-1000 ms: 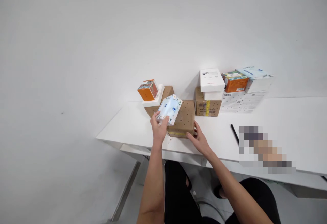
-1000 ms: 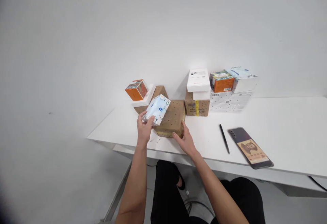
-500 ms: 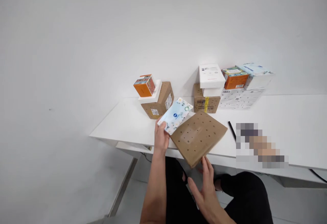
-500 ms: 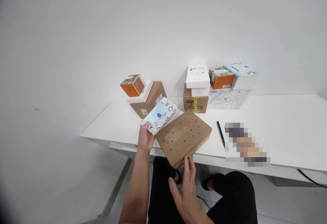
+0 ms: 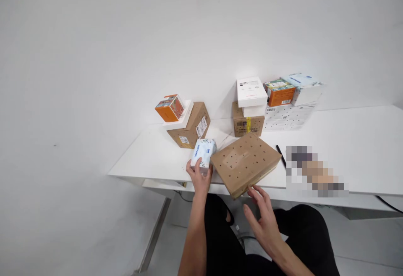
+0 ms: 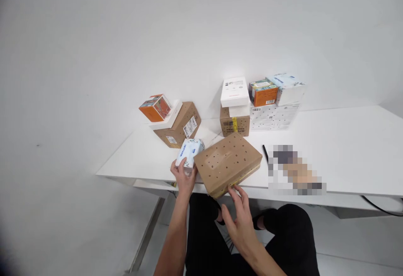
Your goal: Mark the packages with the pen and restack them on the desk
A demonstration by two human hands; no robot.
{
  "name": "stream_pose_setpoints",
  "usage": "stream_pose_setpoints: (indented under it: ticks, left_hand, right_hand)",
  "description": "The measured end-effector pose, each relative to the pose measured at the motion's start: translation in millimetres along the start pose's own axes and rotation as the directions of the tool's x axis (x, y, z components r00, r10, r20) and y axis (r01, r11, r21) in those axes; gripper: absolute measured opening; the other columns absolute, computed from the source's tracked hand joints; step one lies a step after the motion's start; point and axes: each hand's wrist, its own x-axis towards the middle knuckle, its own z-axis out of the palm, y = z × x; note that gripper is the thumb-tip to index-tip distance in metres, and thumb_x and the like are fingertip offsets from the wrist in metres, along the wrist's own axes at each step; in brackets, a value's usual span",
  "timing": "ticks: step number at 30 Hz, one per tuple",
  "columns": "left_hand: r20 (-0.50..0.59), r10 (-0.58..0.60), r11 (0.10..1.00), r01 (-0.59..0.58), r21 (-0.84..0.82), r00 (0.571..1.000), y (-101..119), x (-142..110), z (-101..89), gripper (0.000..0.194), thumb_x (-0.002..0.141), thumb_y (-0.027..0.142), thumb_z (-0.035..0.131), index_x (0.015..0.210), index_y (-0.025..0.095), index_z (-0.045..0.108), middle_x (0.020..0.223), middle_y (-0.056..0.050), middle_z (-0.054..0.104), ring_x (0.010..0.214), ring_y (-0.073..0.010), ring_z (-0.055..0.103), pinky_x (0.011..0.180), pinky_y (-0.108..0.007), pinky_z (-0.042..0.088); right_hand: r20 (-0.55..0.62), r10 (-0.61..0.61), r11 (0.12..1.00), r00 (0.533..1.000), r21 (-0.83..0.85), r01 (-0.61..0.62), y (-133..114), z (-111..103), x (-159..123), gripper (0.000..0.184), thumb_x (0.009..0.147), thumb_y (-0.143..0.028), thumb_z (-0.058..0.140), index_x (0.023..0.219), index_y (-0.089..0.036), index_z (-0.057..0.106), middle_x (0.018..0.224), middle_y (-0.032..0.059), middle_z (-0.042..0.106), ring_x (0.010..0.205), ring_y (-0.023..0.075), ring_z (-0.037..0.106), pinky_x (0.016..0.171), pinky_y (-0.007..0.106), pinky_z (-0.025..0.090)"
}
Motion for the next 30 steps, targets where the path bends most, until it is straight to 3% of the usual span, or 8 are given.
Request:
stream_pose_setpoints:
  ticks: [3, 5, 9, 12, 15, 20, 25, 30]
  left_hand:
    - [0.074, -0.022, 1.000, 0.022, 0.007, 0.997, 2.9, -6.4, -10.9, 0.051, 0.075, 0.028, 0.063, 0.124, 0.021, 0.051, 0.142, -0.015, 0.021, 0.137, -0.0341, 0.025, 0.108, -0.050, 0.031]
    - [-0.008, -0.028, 0.999, 0.028, -0.027, 1.000, 17.5, -10.8, -20.2, 0.045, 0.078, 0.026, 0.058, 0.122, 0.021, 0.052, 0.138, -0.015, 0.028, 0.135, -0.0312, 0.030, 0.109, -0.049, 0.031]
    - [-0.152, -0.079, 0.989, 0.059, -0.132, 0.985, 58.6, -24.5, -31.1, 0.034, 0.086, 0.036, 0.051, 0.115, 0.019, 0.054, 0.120, -0.014, 0.045, 0.119, -0.0268, 0.044, 0.102, -0.045, 0.037]
    - [0.102, -0.213, 0.934, 0.233, -0.271, 0.972, 81.5, -33.3, -29.5, 0.044, 0.087, 0.044, 0.051, 0.124, 0.019, 0.048, 0.122, -0.015, 0.049, 0.113, -0.0252, 0.049, 0.094, -0.041, 0.043]
    - [0.382, -0.316, 0.813, 0.455, -0.364, 0.869, 91.0, -36.3, -25.5, 0.061, 0.084, 0.050, 0.056, 0.134, 0.020, 0.039, 0.125, -0.014, 0.050, 0.108, -0.0235, 0.054, 0.087, -0.037, 0.047]
    - [0.516, -0.349, 0.687, 0.588, -0.427, 0.782, 90.6, -32.9, -22.5, 0.072, 0.079, 0.055, 0.061, 0.138, 0.020, 0.036, 0.130, -0.015, 0.049, 0.112, -0.0248, 0.055, 0.088, -0.036, 0.049]
    - [0.582, -0.305, 0.574, 0.633, -0.519, 0.754, 88.4, -29.5, -19.0, 0.068, 0.081, 0.054, 0.060, 0.138, 0.023, 0.041, 0.135, -0.013, 0.051, 0.121, -0.0265, 0.053, 0.096, -0.037, 0.047]
    - [0.608, -0.235, 0.567, 0.615, -0.548, 0.759, 94.2, -27.0, -20.3, 0.060, 0.084, 0.051, 0.057, 0.136, 0.024, 0.045, 0.137, -0.010, 0.052, 0.127, -0.0261, 0.049, 0.103, -0.039, 0.043]
  right_hand:
    - [-0.062, -0.005, 0.997, 0.998, -0.076, 0.000, 6.6, -26.2, 21.0, 0.024, 0.089, -0.035, 0.050, 0.106, -0.022, 0.061, 0.105, 0.0098, 0.061, 0.086, 0.0202, 0.062, 0.074, 0.034, 0.053]
    - [-0.194, 0.024, 0.983, 0.981, -0.177, -0.059, 13.7, -48.8, 39.3, 0.025, 0.088, -0.040, 0.049, 0.099, -0.021, 0.062, 0.086, 0.0068, 0.063, 0.067, 0.0176, 0.058, 0.064, 0.032, 0.050]
    - [-0.287, 0.035, 0.842, 0.957, -0.507, -0.183, 32.6, -85.2, 76.8, 0.037, 0.088, -0.045, 0.043, 0.106, -0.018, 0.062, 0.093, 0.0110, 0.062, 0.068, 0.0200, 0.058, 0.064, 0.034, 0.047]
    - [-0.196, 0.134, 0.662, 0.971, -0.712, -0.235, 45.3, -94.1, 100.6, 0.047, 0.089, -0.045, 0.042, 0.121, -0.014, 0.056, 0.107, 0.0179, 0.059, 0.084, 0.0275, 0.061, 0.068, 0.037, 0.047]
    - [-0.100, 0.269, 0.549, 0.958, -0.801, -0.238, 52.0, -90.6, 118.0, 0.047, 0.090, -0.040, 0.043, 0.125, -0.011, 0.054, 0.103, 0.0200, 0.059, 0.084, 0.0298, 0.063, 0.066, 0.038, 0.046]
    - [-0.027, 0.367, 0.496, 0.930, -0.839, -0.221, 55.6, -82.9, 133.2, 0.035, 0.091, -0.025, 0.039, 0.116, -0.010, 0.058, 0.092, 0.0179, 0.062, 0.074, 0.0267, 0.065, 0.062, 0.034, 0.043]
    - [-0.020, 0.323, 0.634, 0.946, -0.738, -0.232, 68.9, -98.6, 135.5, 0.018, 0.078, -0.022, 0.051, 0.087, -0.015, 0.065, 0.077, 0.0124, 0.065, 0.067, 0.0222, 0.062, 0.059, 0.031, 0.041]
    - [-0.247, 0.399, 0.876, 0.883, -0.181, -0.446, 68.1, -111.0, 121.7, 0.017, 0.060, -0.021, 0.056, 0.076, -0.021, 0.052, 0.063, 0.0012, 0.060, 0.056, 0.0165, 0.056, 0.051, 0.027, 0.040]
